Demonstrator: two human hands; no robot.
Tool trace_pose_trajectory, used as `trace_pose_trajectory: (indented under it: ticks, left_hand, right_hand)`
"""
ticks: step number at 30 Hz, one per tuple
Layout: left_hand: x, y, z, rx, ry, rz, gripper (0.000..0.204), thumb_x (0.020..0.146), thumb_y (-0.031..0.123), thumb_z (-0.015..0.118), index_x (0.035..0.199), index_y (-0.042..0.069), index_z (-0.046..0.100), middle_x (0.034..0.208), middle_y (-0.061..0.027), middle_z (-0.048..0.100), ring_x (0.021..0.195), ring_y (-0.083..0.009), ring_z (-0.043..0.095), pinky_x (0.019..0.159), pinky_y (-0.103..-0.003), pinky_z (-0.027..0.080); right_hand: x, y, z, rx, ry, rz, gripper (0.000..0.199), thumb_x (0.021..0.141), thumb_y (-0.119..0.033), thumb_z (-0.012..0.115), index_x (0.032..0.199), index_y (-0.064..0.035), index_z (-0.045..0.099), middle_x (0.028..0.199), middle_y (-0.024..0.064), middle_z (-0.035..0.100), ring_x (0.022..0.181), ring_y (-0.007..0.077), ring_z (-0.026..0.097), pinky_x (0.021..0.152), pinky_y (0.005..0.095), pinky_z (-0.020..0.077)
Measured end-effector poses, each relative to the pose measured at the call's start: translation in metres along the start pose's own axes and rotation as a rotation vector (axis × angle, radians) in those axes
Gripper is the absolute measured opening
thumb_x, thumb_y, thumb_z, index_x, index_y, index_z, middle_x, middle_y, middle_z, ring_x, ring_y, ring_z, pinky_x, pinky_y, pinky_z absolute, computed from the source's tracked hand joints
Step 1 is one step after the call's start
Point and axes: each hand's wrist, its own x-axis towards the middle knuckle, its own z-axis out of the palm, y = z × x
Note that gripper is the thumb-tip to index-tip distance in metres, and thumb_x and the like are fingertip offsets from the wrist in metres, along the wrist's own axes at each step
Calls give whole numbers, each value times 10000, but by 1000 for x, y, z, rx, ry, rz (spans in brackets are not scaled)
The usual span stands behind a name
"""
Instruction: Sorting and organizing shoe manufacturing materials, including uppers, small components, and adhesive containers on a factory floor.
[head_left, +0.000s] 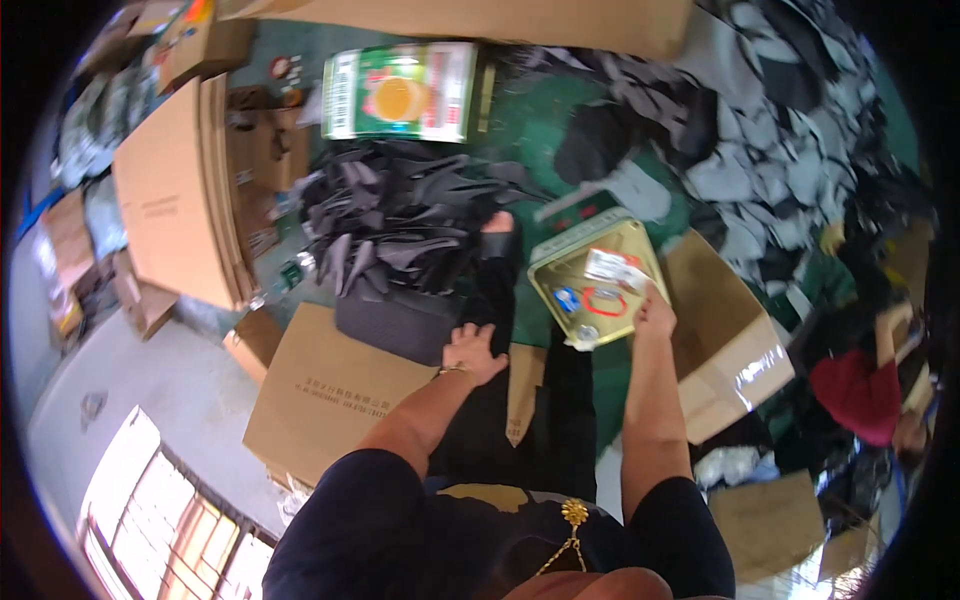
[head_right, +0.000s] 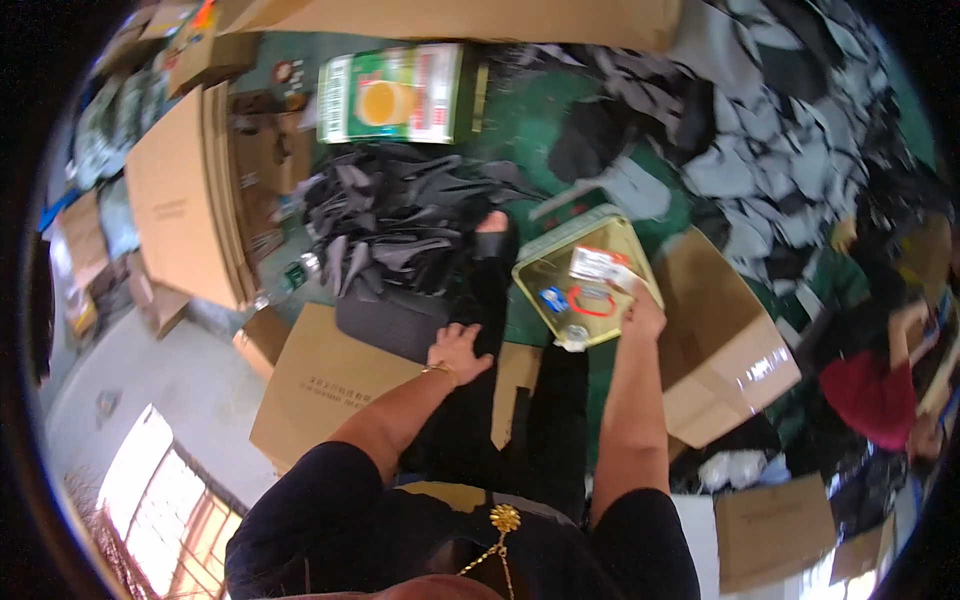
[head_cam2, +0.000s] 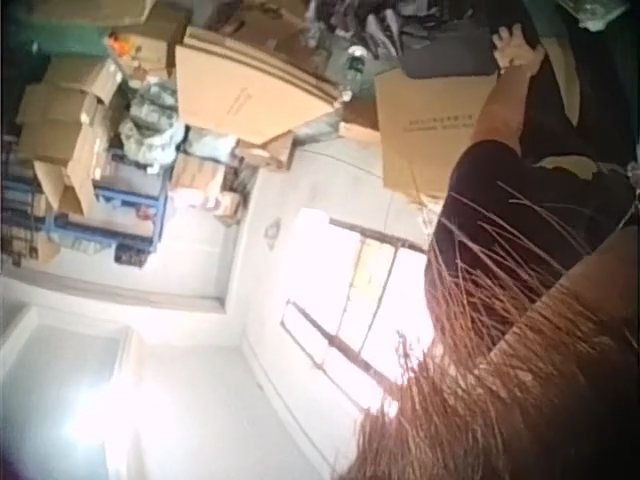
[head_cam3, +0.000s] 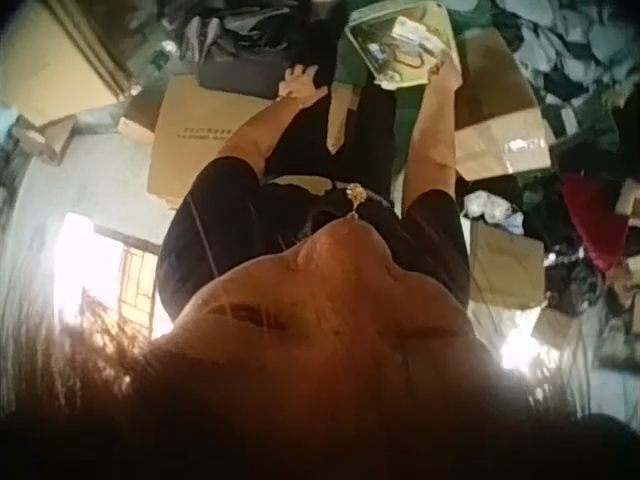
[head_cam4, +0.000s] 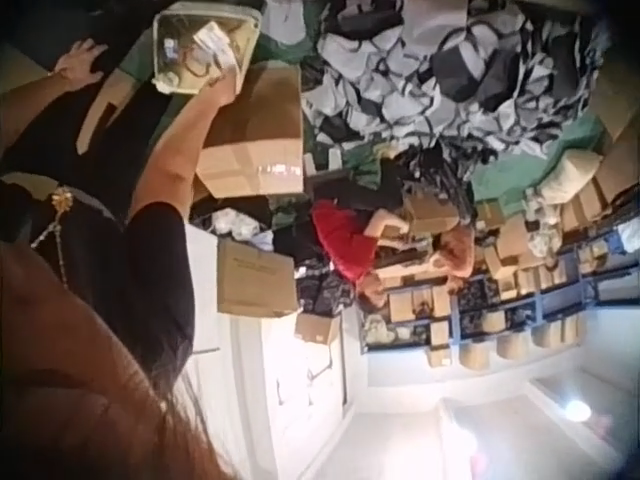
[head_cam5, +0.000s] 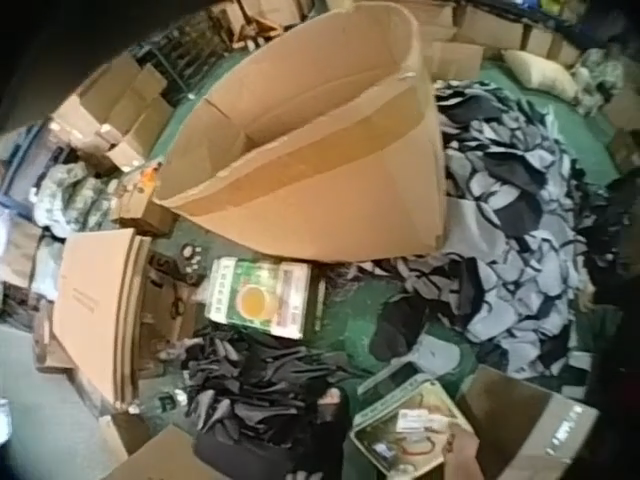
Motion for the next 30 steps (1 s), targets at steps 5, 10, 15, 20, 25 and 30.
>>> trace_pose_trajectory:
  ticks: [5, 10, 15, 20, 25, 30]
  left_hand:
    - [2, -10, 6, 1, 29, -4, 650, 673, 413, 603, 1237, 142, 426, 1197, -129, 419, 1105, -341, 384, 880, -414, 407]
    - [3, -6, 7, 22, -2, 12, 648, 690, 426, 587, 1250, 153, 410, 1203, -111, 404, 1120, -306, 378, 869, -429, 409]
    - [3, -9, 15, 36, 10, 20, 644, 688, 427, 590, 1243, 153, 416, 1203, -108, 407, 1114, -303, 383, 859, -429, 413]
    - [1, -6, 13, 38, 35, 30, 631, 679, 418, 602, 1228, 157, 434, 1178, -111, 426, 1093, -315, 393, 876, -406, 411]
    - [1, -16, 12, 51, 32, 15, 623, 680, 416, 600, 1223, 158, 437, 1179, -109, 426, 1090, -314, 394, 874, -407, 410]
    - [3, -11, 13, 80, 8, 34, 635, 694, 430, 585, 1241, 154, 419, 1189, -103, 414, 1103, -292, 394, 860, -409, 418]
  right_hand:
    - [-52, -3, 6, -196, -269, -655, 140, 729, -57, 683, 807, -45, 568, 690, -39, 518, 629, 33, 459, 562, 175, 366]
    - [-63, -38, 28, -82, -433, -562, 165, 744, -88, 678, 821, -71, 533, 683, -51, 495, 508, 5, 348, 432, 173, 244]
    - [-33, -58, 77, -271, -476, -658, 241, 701, -107, 701, 866, -17, 549, 725, 0, 558, 586, 69, 485, 510, 203, 379]
    - [9, -53, 90, -580, -459, -777, 278, 659, -160, 724, 841, -27, 563, 677, 8, 568, 607, 97, 523, 565, 235, 421]
    - [-28, -64, 102, -1166, -108, -839, 468, 608, -338, 752, 928, -89, 516, 833, 53, 605, 746, 206, 596, 670, 336, 466]
    - [-28, -72, 90, -1297, 5, -958, 547, 595, -366, 754, 978, -103, 467, 995, 74, 549, 873, 259, 568, 730, 371, 461]
